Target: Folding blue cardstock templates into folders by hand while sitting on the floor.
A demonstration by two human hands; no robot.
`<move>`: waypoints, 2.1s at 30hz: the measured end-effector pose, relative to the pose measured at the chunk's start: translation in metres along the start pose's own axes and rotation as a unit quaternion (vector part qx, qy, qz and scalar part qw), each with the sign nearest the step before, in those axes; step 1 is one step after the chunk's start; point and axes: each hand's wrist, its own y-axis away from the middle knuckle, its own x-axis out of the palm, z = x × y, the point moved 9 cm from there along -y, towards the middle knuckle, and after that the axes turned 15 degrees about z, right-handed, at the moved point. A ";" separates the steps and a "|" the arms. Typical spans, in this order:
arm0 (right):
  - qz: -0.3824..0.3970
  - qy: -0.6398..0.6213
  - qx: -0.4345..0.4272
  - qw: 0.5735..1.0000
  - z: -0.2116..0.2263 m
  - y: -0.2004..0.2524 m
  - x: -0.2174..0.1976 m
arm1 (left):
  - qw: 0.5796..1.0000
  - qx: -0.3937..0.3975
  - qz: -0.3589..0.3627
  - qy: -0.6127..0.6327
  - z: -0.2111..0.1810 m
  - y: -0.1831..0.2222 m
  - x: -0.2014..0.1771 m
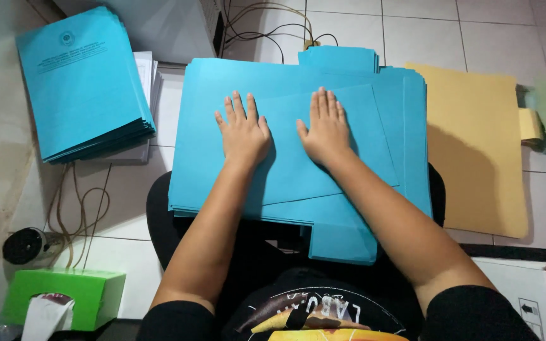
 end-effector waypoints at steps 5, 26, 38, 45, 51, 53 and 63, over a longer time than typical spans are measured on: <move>0.003 0.043 -0.099 0.994 0.060 -0.023 0.013 | 1.000 0.004 -0.010 0.005 0.006 -0.004 0.003; 0.036 -0.010 0.155 0.987 -0.092 0.138 -0.007 | 0.990 0.022 -0.068 -0.125 0.021 -0.016 0.011; 0.025 -0.171 0.116 0.978 -0.094 0.156 -0.021 | 0.969 0.139 0.189 -0.077 -0.036 0.190 -0.001; 0.098 -0.364 0.050 0.925 -0.061 0.165 -0.039 | 0.965 0.138 0.135 -0.176 -0.020 0.233 0.028; -0.115 -0.724 -0.002 0.680 -0.109 0.176 -0.054 | 0.977 0.210 0.007 -0.046 -0.025 0.247 -0.054; -0.137 -0.757 0.024 0.638 -0.086 0.182 -0.054 | 0.972 0.232 -0.034 0.021 -0.028 0.253 -0.077; -0.005 -0.732 -0.080 0.676 0.018 0.185 -0.076 | 0.854 0.276 -0.018 0.441 -0.033 0.274 -0.095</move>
